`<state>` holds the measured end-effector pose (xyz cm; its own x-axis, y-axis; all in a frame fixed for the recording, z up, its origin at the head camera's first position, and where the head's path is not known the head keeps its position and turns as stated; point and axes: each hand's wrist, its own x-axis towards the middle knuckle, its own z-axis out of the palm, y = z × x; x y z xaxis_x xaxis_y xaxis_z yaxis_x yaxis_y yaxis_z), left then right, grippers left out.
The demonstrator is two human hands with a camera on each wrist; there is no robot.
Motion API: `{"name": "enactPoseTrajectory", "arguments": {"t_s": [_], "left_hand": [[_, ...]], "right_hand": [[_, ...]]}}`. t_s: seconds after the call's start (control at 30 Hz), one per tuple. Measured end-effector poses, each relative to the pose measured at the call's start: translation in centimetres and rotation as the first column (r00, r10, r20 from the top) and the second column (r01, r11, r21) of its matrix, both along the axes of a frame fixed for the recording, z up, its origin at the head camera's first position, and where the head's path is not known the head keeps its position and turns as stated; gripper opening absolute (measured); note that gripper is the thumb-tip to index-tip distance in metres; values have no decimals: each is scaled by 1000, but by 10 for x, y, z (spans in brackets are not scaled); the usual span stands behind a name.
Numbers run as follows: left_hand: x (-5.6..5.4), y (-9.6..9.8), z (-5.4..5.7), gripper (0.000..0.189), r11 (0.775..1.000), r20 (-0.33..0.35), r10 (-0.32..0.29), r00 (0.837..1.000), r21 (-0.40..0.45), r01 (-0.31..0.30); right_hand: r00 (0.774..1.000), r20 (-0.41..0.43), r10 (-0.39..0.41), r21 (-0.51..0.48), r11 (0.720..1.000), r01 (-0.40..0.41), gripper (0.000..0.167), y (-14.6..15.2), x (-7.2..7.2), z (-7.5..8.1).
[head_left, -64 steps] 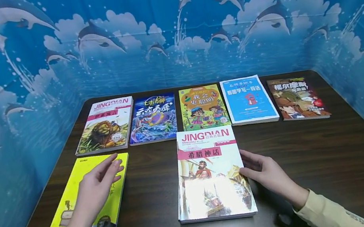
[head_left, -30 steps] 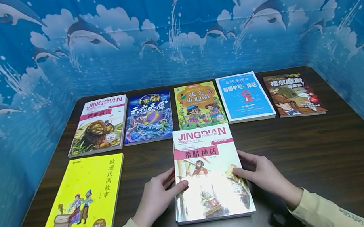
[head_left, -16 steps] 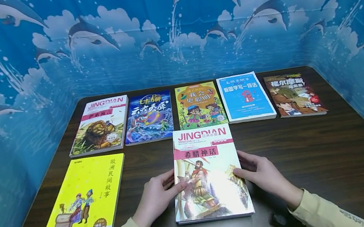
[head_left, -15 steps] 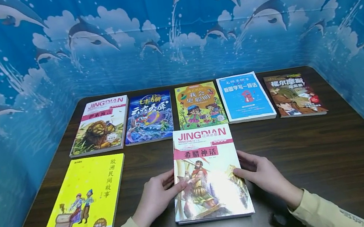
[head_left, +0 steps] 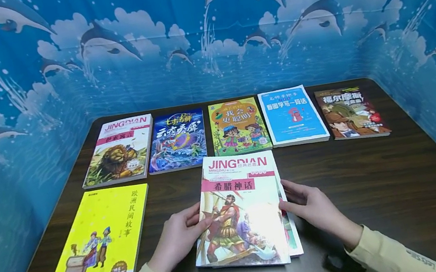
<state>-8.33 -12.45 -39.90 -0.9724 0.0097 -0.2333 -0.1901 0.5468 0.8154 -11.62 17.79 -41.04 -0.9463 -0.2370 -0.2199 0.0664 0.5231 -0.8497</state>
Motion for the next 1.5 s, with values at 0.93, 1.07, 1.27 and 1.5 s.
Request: {"name": "enactPoseTrajectory", "arguments": {"t_s": [0.93, 1.07, 1.27, 1.5], "left_hand": [[27, -76, 12, 62, 987, 105, 144, 984, -80, -136], [32, -89, 10, 64, 977, 133, 192, 972, -116, -177], [33, -107, 7, 68, 972, 173, 215, 961, -133, -194], [34, -122, 0, 71, 973, 217, 219, 951, -115, -198]], "right_hand": [[999, 13, 35, -56, 998, -34, 65, 6, 3, 0], [999, 16, 42, -64, 997, -41, 65, 7, 3, 0], [999, 10, 44, -53, 998, -44, 65, 7, 3, 1], [999, 14, 48, -49, 998, -47, 65, 6, 3, 0]]}}
